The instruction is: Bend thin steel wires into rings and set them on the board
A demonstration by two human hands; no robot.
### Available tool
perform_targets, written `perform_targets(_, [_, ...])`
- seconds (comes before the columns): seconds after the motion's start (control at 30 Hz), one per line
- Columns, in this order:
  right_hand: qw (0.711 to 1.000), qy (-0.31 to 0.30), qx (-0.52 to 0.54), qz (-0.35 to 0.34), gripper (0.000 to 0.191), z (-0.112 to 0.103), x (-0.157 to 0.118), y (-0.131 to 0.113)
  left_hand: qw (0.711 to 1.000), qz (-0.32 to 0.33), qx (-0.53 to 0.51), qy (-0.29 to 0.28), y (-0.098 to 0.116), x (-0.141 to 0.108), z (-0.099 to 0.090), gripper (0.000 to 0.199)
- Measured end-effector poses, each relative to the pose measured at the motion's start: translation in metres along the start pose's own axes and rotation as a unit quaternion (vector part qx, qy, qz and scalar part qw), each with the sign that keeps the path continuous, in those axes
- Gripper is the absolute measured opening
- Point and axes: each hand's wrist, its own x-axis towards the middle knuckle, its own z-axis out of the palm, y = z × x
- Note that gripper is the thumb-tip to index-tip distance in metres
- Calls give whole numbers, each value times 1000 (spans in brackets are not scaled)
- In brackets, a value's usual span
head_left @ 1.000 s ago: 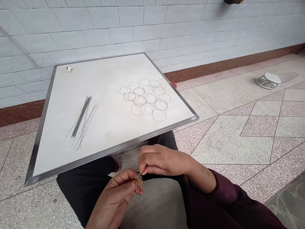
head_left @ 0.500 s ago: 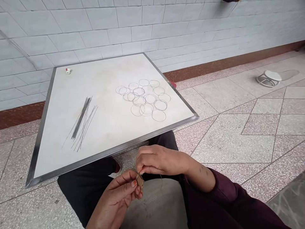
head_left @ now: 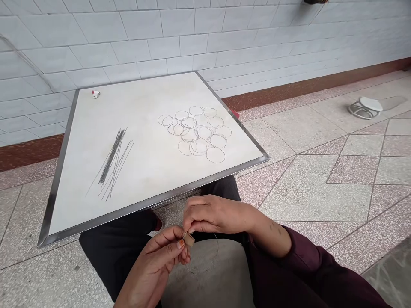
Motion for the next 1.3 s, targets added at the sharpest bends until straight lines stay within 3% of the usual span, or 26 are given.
perform_targets(0.53, [996,15,-74,-56,14,3,7,5,997,18,-69,41,-7,3,0,7])
perform_targets(0.9, [998,13,50,-43,16,-2,8,8,1000,12,10,18,-4,-1,2,15])
perform_targets(1.3, [995,8,85,-52,16,-1,9,9,999,15,30,31,-6,-1,4,22])
